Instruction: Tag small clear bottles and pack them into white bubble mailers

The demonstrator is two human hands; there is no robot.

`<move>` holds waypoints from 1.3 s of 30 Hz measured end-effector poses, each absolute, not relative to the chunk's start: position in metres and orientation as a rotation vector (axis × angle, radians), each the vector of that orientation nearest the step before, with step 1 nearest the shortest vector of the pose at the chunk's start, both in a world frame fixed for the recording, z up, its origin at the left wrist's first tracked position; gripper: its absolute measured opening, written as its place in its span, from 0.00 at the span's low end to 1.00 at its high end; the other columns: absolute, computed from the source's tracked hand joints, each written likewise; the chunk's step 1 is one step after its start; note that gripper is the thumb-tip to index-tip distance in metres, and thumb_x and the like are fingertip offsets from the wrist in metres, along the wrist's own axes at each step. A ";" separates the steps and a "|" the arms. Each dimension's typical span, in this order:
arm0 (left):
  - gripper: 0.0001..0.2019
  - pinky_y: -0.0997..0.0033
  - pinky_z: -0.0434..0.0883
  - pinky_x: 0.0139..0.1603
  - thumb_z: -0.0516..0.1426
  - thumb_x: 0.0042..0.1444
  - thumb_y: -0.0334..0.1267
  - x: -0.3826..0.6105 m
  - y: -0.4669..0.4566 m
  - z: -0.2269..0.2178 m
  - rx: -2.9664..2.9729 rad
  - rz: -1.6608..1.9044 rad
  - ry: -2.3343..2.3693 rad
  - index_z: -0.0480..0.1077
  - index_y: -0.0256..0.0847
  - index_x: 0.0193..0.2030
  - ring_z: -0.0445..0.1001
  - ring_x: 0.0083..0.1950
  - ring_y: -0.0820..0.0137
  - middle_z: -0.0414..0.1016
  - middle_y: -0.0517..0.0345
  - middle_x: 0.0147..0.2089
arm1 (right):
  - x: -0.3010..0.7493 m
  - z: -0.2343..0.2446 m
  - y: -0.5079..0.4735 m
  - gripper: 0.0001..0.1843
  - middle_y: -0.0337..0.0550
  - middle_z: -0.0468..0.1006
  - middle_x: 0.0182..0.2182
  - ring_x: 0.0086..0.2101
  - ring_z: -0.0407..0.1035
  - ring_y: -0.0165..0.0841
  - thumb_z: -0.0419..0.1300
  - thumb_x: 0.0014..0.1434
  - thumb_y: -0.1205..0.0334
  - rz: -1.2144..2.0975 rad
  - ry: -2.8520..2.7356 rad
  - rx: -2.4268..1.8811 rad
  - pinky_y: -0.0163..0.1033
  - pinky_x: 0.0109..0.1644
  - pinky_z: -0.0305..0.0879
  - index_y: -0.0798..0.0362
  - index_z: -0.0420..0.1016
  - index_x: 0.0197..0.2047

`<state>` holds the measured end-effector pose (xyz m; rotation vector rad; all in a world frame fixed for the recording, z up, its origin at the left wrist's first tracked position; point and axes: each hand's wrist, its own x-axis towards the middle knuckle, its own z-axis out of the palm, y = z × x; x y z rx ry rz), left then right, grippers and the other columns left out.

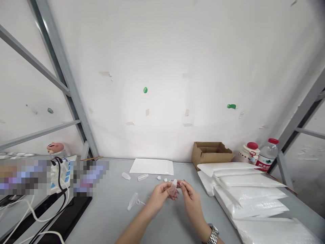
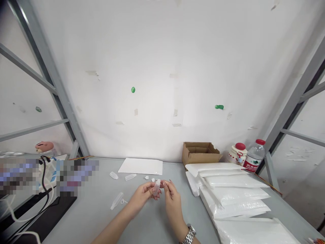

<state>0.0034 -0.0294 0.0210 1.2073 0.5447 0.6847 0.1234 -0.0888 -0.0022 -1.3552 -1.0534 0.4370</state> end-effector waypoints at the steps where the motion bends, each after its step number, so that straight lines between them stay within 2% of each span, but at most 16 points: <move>1: 0.17 0.69 0.65 0.36 0.62 0.43 0.47 0.004 -0.030 0.020 1.259 0.732 0.581 0.73 0.36 0.35 0.69 0.32 0.69 0.73 0.53 0.32 | 0.124 0.000 -0.089 0.18 0.46 0.79 0.37 0.40 0.72 0.38 0.52 0.57 0.47 0.453 -1.061 -1.350 0.44 0.48 0.67 0.51 0.76 0.37; 5: 0.12 0.68 0.65 0.42 0.61 0.45 0.42 0.002 -0.029 0.013 1.483 1.030 0.742 0.74 0.42 0.37 0.69 0.39 0.65 0.73 0.53 0.38 | 0.131 0.009 -0.092 0.19 0.46 0.76 0.43 0.42 0.71 0.37 0.52 0.58 0.50 0.486 -1.033 -1.323 0.42 0.46 0.68 0.50 0.71 0.47; 7: 0.10 0.68 0.64 0.43 0.60 0.46 0.41 -0.001 -0.028 0.009 1.587 1.132 0.793 0.74 0.45 0.38 0.67 0.40 0.65 0.72 0.54 0.39 | 0.133 0.012 -0.093 0.19 0.47 0.76 0.43 0.40 0.71 0.37 0.52 0.58 0.51 0.452 -1.011 -1.323 0.41 0.43 0.69 0.50 0.70 0.49; 12: 0.10 0.68 0.64 0.44 0.60 0.47 0.40 -0.005 -0.028 0.004 1.635 1.207 0.773 0.74 0.48 0.38 0.66 0.41 0.64 0.71 0.54 0.39 | 0.130 0.013 -0.093 0.14 0.44 0.76 0.35 0.36 0.70 0.36 0.55 0.56 0.52 0.383 -1.082 -1.343 0.39 0.41 0.69 0.50 0.77 0.38; 15: 0.10 0.69 0.65 0.42 0.59 0.48 0.40 -0.004 -0.027 0.004 1.658 1.214 0.784 0.74 0.47 0.39 0.67 0.40 0.65 0.72 0.54 0.40 | 0.126 0.013 -0.093 0.14 0.43 0.75 0.34 0.36 0.70 0.35 0.56 0.55 0.51 0.421 -1.109 -1.359 0.39 0.41 0.68 0.50 0.76 0.37; 18: 0.14 0.70 0.67 0.39 0.59 0.48 0.42 -0.006 -0.018 0.007 1.523 1.270 0.902 0.72 0.44 0.43 0.69 0.38 0.68 0.71 0.53 0.43 | 0.127 0.010 -0.091 0.15 0.44 0.75 0.34 0.35 0.70 0.35 0.53 0.57 0.51 0.414 -1.097 -1.377 0.39 0.41 0.68 0.50 0.76 0.37; 21: 0.20 0.71 0.68 0.35 0.61 0.44 0.45 -0.015 0.002 0.010 1.208 1.347 1.028 0.69 0.39 0.44 0.71 0.41 0.65 0.73 0.49 0.44 | 0.129 0.000 -0.087 0.15 0.44 0.75 0.32 0.32 0.70 0.35 0.52 0.57 0.52 0.361 -1.102 -1.426 0.38 0.36 0.68 0.50 0.77 0.36; 24: 0.20 0.68 0.70 0.39 0.63 0.42 0.45 -0.028 0.022 0.012 1.025 1.435 1.083 0.69 0.37 0.40 0.72 0.43 0.63 0.74 0.48 0.43 | 0.128 -0.014 -0.077 0.14 0.44 0.75 0.33 0.32 0.70 0.36 0.52 0.57 0.56 0.271 -1.252 -1.512 0.39 0.35 0.67 0.50 0.76 0.38; 29: 0.17 0.65 0.68 0.48 0.63 0.42 0.43 -0.039 0.037 0.007 0.910 1.512 1.060 0.69 0.38 0.38 0.72 0.48 0.64 0.74 0.49 0.45 | 0.122 -0.017 -0.052 0.12 0.46 0.75 0.35 0.39 0.68 0.40 0.51 0.58 0.64 -0.044 -1.618 -1.770 0.45 0.44 0.59 0.49 0.75 0.40; 34: 0.19 0.63 0.67 0.48 0.64 0.40 0.45 -0.035 0.034 0.003 0.951 1.484 1.049 0.69 0.38 0.39 0.72 0.47 0.63 0.75 0.49 0.44 | 0.116 -0.005 -0.028 0.08 0.49 0.75 0.33 0.37 0.67 0.42 0.58 0.55 0.60 -0.220 -1.701 -1.998 0.43 0.40 0.56 0.53 0.77 0.33; 39: 0.19 0.64 0.66 0.48 0.64 0.40 0.44 -0.029 0.027 0.008 1.002 1.446 1.054 0.69 0.37 0.38 0.72 0.46 0.62 0.75 0.49 0.42 | 0.110 -0.013 -0.021 0.09 0.48 0.76 0.33 0.36 0.68 0.40 0.55 0.57 0.66 -0.197 -1.710 -2.000 0.42 0.39 0.54 0.53 0.76 0.32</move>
